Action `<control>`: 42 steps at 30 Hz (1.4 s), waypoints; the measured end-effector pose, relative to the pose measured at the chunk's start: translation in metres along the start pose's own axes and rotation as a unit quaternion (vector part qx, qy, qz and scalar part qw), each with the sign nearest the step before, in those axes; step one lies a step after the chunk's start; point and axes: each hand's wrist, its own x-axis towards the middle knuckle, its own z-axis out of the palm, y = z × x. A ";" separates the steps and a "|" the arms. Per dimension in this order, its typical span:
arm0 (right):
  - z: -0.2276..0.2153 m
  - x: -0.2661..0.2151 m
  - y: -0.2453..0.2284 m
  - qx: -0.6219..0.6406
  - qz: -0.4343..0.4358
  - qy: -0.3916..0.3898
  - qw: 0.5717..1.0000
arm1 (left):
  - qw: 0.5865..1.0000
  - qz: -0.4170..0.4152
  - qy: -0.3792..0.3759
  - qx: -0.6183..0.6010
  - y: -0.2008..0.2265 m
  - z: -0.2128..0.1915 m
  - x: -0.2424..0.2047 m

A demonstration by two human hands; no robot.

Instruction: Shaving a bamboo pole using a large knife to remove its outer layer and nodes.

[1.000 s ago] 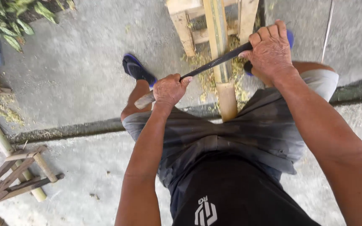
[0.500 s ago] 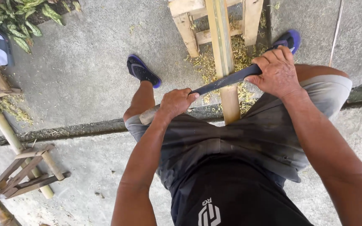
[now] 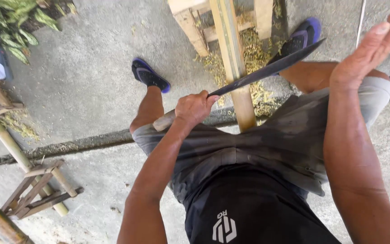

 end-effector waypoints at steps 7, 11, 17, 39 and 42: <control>-0.014 0.000 -0.018 0.154 0.079 0.012 0.985 | 0.993 -0.084 0.033 -0.082 0.012 -0.013 0.002; -0.018 0.002 -0.034 0.117 0.072 0.011 0.990 | 0.999 0.037 -0.012 0.001 0.022 -0.013 -0.010; -0.011 0.000 -0.048 0.176 0.104 0.014 0.979 | 0.993 -0.071 0.066 -0.069 0.034 -0.017 -0.013; 0.108 0.028 -0.144 -0.334 -0.264 -0.433 0.794 | 0.994 -0.012 -0.052 -0.099 -0.058 -0.030 0.021; 0.141 0.054 -0.135 -0.348 -0.273 -0.435 0.784 | 0.997 0.005 0.022 -0.072 -0.085 -0.031 0.039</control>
